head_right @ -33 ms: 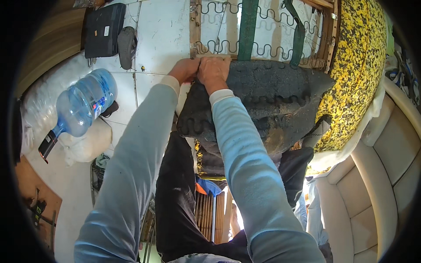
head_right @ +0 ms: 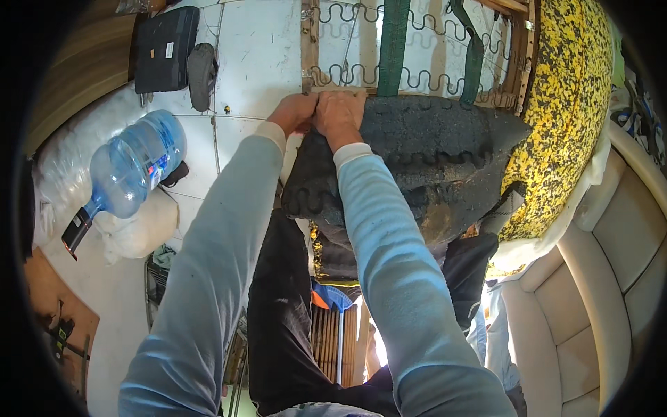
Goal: The person is repairing a sofa by hand, specifically working on the underside of the seat. They are seen pulling, tearing, and adjusting a dark grey fabric or foam layer over the exposed wooden frame and metal springs. The task involves repetitive manual manipulation of the material to fit it around the frame structure.
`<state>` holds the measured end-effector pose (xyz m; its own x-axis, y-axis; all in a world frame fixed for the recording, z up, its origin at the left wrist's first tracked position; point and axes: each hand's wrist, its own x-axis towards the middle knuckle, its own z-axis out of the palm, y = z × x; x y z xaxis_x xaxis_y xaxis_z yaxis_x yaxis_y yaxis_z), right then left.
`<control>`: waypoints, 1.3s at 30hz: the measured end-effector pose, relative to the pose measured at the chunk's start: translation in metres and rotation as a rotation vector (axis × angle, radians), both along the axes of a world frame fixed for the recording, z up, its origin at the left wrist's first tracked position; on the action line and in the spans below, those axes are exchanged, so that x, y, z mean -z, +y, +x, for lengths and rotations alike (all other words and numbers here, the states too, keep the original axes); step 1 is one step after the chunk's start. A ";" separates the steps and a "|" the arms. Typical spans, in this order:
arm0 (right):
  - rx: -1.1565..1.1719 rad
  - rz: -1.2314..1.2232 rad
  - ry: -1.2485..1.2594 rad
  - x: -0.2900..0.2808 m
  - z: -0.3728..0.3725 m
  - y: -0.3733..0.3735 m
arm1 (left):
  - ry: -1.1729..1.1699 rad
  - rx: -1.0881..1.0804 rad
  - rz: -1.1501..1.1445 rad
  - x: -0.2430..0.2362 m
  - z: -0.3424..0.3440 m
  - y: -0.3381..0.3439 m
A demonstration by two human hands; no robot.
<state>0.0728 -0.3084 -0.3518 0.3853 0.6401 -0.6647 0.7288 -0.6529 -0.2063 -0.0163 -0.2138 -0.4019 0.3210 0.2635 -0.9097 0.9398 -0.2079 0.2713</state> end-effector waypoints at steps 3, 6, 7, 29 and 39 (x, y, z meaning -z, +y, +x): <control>0.017 0.061 -0.001 -0.002 -0.001 -0.010 | -0.032 -0.044 0.096 -0.004 -0.001 -0.011; 0.043 0.147 -0.007 -0.004 -0.006 -0.015 | -0.064 -0.101 0.281 -0.007 -0.002 -0.017; 0.050 0.161 0.002 -0.001 -0.005 -0.016 | -0.079 -0.124 0.283 -0.009 -0.001 -0.018; -0.028 0.446 0.221 -0.039 0.043 -0.120 | -0.107 -0.106 0.396 -0.029 -0.072 -0.088; 0.097 0.310 -0.158 -0.013 0.168 -0.314 | -0.797 0.061 0.390 -0.104 0.102 -0.166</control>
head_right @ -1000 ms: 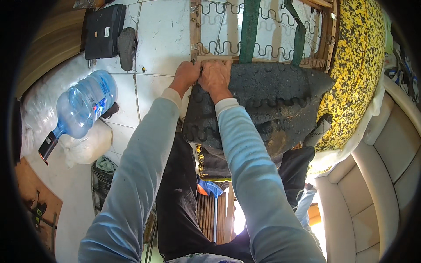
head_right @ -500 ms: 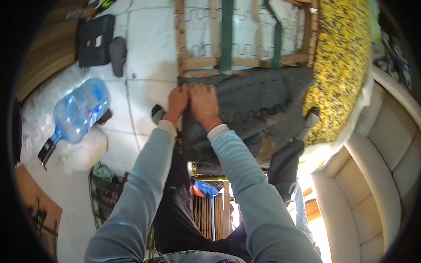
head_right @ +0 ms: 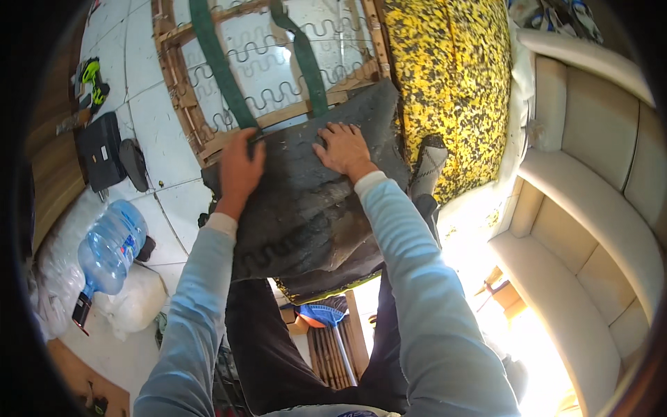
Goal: The person is repairing a sofa by hand, specifically working on the underside of the seat. They are seen pulling, tearing, and adjusting a dark grey fabric or foam layer over the exposed wooden frame and metal springs. The task involves repetitive manual manipulation of the material to fit it around the frame structure.
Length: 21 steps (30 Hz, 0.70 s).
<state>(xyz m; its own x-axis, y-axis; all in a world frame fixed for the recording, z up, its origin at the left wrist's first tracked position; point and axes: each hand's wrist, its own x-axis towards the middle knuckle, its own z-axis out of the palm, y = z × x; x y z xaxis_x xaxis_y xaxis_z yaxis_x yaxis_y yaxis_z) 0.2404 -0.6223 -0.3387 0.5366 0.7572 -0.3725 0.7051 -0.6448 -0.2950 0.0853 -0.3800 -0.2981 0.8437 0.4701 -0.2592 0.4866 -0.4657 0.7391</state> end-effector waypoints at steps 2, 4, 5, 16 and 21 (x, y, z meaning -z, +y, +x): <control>0.116 -0.161 0.330 -0.012 0.018 0.032 | -0.012 0.193 -0.003 0.000 0.035 -0.031; 0.470 -0.050 0.144 -0.019 0.059 0.039 | -0.089 0.274 0.020 0.013 0.079 -0.062; 0.642 0.009 0.056 -0.017 0.077 0.039 | -0.046 0.293 0.048 0.024 0.099 -0.071; 0.770 -0.619 0.200 0.013 0.189 0.016 | 0.315 0.263 0.155 0.051 0.144 -0.168; 0.860 -0.544 0.307 0.016 0.180 0.033 | 0.174 0.295 0.347 0.078 0.146 -0.159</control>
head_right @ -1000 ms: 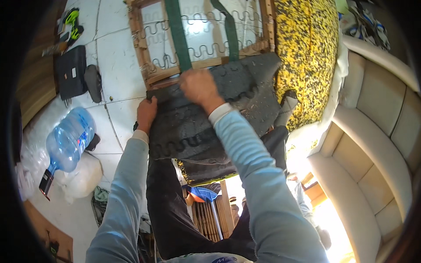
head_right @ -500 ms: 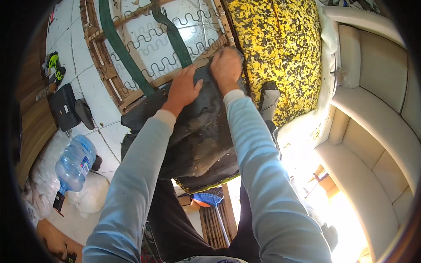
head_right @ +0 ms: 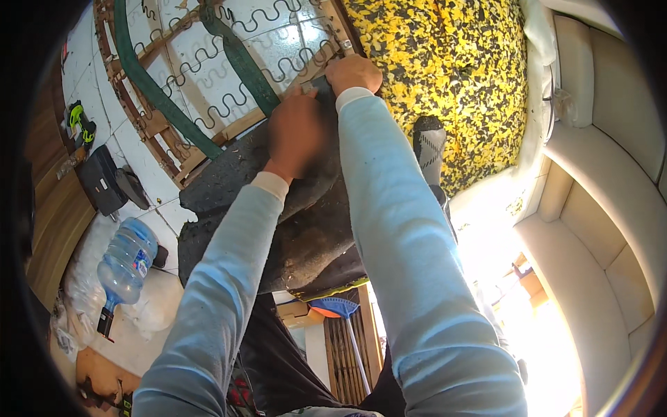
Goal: The person is repairing a sofa by hand, specifically working on the underside of the seat. They are seen pulling, tearing, and adjusting a dark grey fabric or foam layer over the exposed wooden frame and metal springs. The task involves repetitive manual manipulation of the material to fit it around the frame structure.
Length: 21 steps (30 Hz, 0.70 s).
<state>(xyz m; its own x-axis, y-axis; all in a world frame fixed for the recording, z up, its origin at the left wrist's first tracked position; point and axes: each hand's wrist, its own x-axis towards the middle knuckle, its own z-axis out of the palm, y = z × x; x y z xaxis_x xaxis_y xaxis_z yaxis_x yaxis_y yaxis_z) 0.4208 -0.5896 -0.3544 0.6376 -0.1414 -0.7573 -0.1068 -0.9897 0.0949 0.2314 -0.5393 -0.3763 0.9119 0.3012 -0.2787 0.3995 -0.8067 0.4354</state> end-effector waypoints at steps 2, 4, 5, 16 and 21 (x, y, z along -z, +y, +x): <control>0.132 0.061 -0.069 0.016 0.001 -0.013 | 0.151 -0.022 -0.167 0.002 0.017 -0.001; 0.189 0.192 -0.136 0.031 -0.003 -0.035 | 0.217 -0.071 -0.181 -0.009 0.027 0.000; 0.211 0.277 -0.162 0.042 -0.006 -0.046 | 0.242 -0.096 -0.187 -0.012 0.032 0.002; 0.673 1.050 -0.573 0.059 -0.120 -0.126 | 0.199 0.040 -0.265 -0.047 0.010 -0.016; 1.033 0.915 -0.423 0.059 -0.177 -0.173 | 0.078 0.042 -0.356 -0.053 -0.021 -0.036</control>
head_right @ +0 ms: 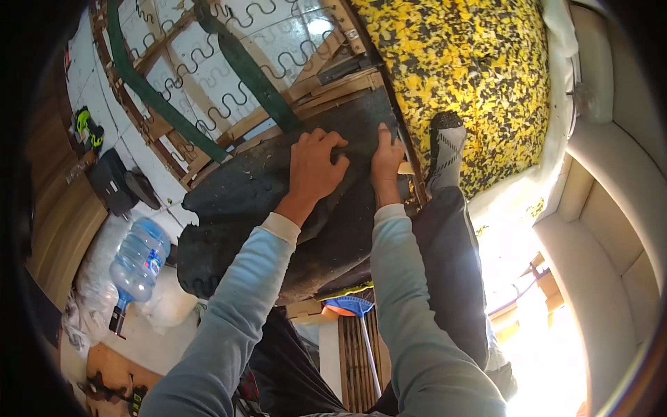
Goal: The person is repairing a sofa by hand, specifically working on the underside of the seat. They are seen pulling, tearing, and adjusting a dark grey fabric or foam layer over the exposed wooden frame and metal springs. The task involves repetitive manual manipulation of the material to fit it around the frame structure.
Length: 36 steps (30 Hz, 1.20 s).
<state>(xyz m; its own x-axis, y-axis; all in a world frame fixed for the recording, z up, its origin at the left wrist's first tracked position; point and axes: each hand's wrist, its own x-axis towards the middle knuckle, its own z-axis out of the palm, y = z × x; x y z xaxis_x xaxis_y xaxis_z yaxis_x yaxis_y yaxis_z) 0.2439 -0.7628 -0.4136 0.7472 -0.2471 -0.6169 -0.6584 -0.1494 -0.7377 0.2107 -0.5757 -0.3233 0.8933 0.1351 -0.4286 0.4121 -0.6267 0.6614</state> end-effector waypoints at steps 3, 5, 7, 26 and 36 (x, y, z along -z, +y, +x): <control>-0.233 -0.204 0.075 -0.005 -0.005 0.009 | -0.002 0.052 -0.011 0.007 -0.005 0.020; -0.316 -0.248 0.065 -0.008 0.004 0.003 | -0.026 0.073 -0.039 0.010 0.002 0.037; -0.505 -0.490 0.196 -0.012 0.030 -0.026 | -0.094 -0.001 -0.023 0.011 0.005 0.060; -1.572 -0.323 -0.278 -0.061 -0.069 0.282 | 0.005 -0.424 0.226 0.014 -0.170 0.172; -1.626 -0.634 -0.580 -0.089 -0.128 0.315 | 0.600 -0.932 0.052 0.032 -0.260 0.275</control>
